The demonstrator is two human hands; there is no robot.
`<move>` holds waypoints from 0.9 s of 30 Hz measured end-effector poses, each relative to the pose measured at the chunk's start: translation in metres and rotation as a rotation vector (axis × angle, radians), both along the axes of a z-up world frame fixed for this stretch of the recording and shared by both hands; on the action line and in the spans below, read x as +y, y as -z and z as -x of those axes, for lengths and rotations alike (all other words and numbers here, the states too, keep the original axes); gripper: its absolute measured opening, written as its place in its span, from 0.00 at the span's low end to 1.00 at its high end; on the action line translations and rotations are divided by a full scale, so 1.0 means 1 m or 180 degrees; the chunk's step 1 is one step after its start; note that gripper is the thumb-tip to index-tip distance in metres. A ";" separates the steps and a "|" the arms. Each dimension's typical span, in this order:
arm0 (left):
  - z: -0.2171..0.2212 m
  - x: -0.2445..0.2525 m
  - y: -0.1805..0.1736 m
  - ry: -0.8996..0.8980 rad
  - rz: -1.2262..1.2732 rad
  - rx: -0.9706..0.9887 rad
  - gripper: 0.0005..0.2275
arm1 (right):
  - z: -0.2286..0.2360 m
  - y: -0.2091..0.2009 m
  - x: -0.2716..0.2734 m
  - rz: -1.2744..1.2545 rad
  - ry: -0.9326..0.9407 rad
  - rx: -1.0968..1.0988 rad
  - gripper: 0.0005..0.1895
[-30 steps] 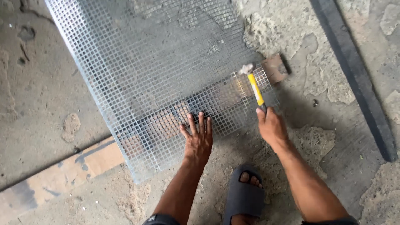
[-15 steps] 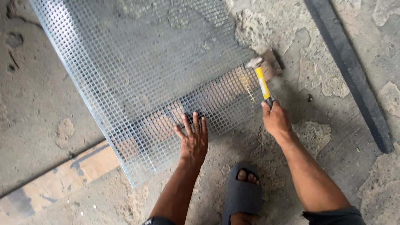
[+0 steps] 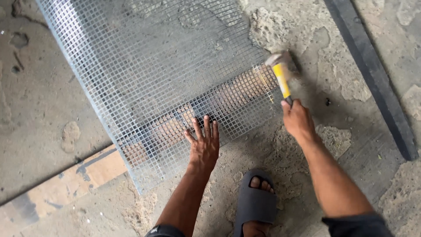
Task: The person uses a hammer to strike and flatten a piece of metal mesh grid placed on a wooden plank on a concrete floor.
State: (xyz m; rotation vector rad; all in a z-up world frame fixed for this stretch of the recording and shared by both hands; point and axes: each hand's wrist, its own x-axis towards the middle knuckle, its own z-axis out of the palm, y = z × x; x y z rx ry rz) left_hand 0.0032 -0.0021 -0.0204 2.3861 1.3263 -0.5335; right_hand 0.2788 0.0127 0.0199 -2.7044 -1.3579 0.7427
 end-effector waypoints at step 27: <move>-0.006 0.000 -0.016 0.0043 -0.0107 0.0132 0.36 | -0.004 -0.005 -0.048 -0.0915 0.0187 0.0381 0.25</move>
